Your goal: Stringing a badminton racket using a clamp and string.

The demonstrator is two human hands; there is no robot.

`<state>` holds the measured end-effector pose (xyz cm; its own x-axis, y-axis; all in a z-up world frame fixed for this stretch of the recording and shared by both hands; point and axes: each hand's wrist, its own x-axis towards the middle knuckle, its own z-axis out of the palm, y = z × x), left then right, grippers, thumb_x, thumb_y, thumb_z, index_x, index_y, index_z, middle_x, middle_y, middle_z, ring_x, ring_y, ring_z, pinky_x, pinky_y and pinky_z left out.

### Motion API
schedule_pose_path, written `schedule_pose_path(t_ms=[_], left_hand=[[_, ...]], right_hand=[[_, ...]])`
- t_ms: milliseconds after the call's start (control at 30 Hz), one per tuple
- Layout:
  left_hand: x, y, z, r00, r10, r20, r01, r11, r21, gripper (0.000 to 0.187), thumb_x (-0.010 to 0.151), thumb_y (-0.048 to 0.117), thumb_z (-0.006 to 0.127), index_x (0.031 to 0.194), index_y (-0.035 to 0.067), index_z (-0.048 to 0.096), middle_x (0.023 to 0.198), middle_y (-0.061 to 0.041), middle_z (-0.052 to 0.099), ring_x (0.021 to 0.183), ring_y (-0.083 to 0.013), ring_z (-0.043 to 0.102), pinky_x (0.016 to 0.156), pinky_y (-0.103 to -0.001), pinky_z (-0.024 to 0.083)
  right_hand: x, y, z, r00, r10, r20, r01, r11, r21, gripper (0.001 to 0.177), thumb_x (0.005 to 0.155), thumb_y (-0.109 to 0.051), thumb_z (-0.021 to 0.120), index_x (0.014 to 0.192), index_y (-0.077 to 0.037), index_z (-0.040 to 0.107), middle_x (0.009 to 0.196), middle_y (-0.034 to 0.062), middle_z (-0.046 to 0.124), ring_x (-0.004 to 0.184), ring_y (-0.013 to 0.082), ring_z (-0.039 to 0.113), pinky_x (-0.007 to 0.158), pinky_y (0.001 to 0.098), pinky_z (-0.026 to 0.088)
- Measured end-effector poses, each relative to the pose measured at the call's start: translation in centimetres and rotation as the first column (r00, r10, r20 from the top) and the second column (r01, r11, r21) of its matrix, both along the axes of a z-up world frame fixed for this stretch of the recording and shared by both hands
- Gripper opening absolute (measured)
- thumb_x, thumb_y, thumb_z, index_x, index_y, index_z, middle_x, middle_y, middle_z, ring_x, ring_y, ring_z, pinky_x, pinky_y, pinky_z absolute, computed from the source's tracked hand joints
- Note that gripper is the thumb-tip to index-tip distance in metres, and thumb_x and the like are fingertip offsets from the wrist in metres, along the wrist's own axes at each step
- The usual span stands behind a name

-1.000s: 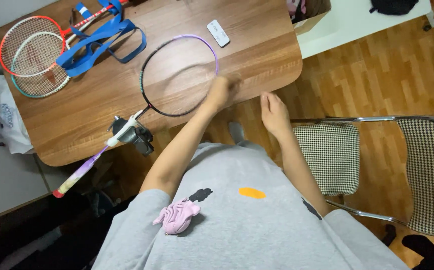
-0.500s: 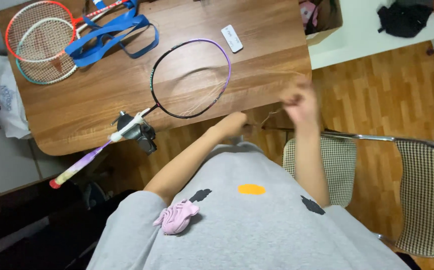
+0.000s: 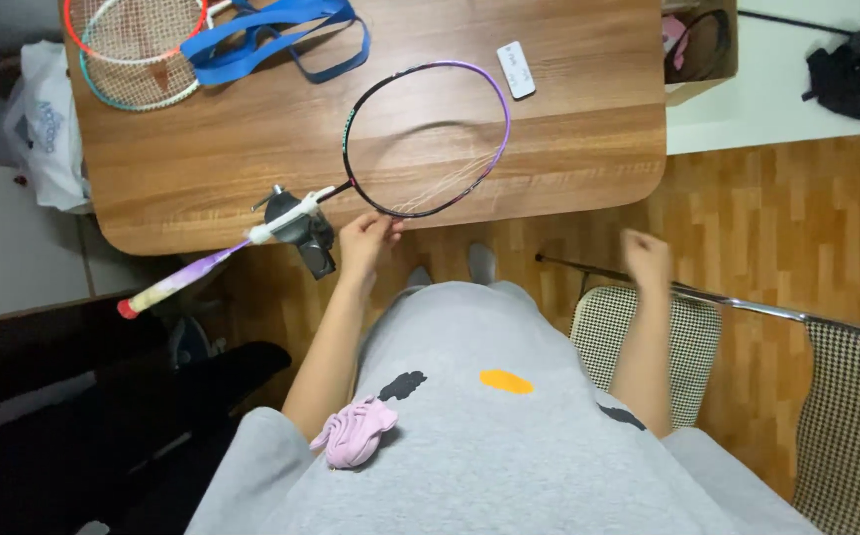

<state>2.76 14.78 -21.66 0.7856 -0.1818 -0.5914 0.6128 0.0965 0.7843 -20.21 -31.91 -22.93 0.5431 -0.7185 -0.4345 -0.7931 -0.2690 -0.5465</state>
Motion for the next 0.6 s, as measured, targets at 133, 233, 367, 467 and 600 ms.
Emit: schedule_pose_path(t_ms=[133,233,367,467,600], left_hand=[[0.2,-0.8,4.0,0.964,0.157,-0.215,-0.178,0.981,-0.079,0.017,0.096,0.007,0.064,0.105,-0.005,0.071,0.097,-0.014,0.076,0.088,-0.0217,0.076,0.073,-0.029,0.063],[-0.4,-1.4,4.0,0.962,0.174,-0.211,-0.190,0.980,-0.061,0.018,0.095,0.008,0.069,0.106,-0.006,0.071,0.102,-0.015,0.076,0.091,-0.0211,0.076,0.077,-0.029,0.064],[-1.1,-1.9,2.7,0.951,0.230,-0.205,-0.239,0.971,-0.021,0.018,0.095,0.010,0.068,0.105,-0.004,0.073,0.100,-0.012,0.077,0.089,-0.0183,0.076,0.075,-0.028,0.063],[-1.1,-1.9,0.1,0.964,0.193,-0.185,-0.196,0.981,0.002,0.017,0.097,0.014,0.068,0.101,-0.001,0.073,0.097,-0.011,0.077,0.084,-0.0166,0.073,0.070,-0.028,0.061],[0.3,-1.8,0.2,0.955,0.070,-0.289,-0.076,0.997,-0.009,0.018,0.096,0.021,0.070,0.094,0.004,0.067,0.090,-0.007,0.075,0.075,-0.0135,0.071,0.068,-0.029,0.062]], right_hand=[[8.9,7.7,5.3,0.976,0.216,0.038,-0.213,0.974,-0.075,0.036,0.097,-0.032,0.067,0.118,-0.004,0.075,0.110,0.0230,0.073,0.104,0.0354,0.071,0.090,0.0428,0.055],[12.8,11.9,8.1,0.890,0.407,0.204,-0.403,0.913,-0.063,0.039,0.097,-0.026,0.065,0.125,0.000,0.069,0.114,0.0240,0.071,0.099,0.0358,0.072,0.086,0.0431,0.057],[15.4,16.6,13.4,0.754,0.579,0.310,-0.610,0.793,0.001,0.035,0.097,-0.023,0.063,0.122,0.002,0.068,0.110,0.0244,0.072,0.097,0.0360,0.073,0.084,0.0429,0.058],[16.0,18.4,14.4,0.680,0.688,0.254,-0.717,0.696,0.033,0.030,0.098,-0.023,0.063,0.114,0.002,0.070,0.107,0.0241,0.072,0.096,0.0383,0.071,0.084,0.0445,0.056],[16.1,19.4,14.0,0.576,0.766,0.287,-0.799,0.602,-0.004,0.028,0.095,-0.022,0.064,0.109,0.001,0.072,0.105,0.0237,0.072,0.096,0.0396,0.070,0.084,0.0453,0.055]])
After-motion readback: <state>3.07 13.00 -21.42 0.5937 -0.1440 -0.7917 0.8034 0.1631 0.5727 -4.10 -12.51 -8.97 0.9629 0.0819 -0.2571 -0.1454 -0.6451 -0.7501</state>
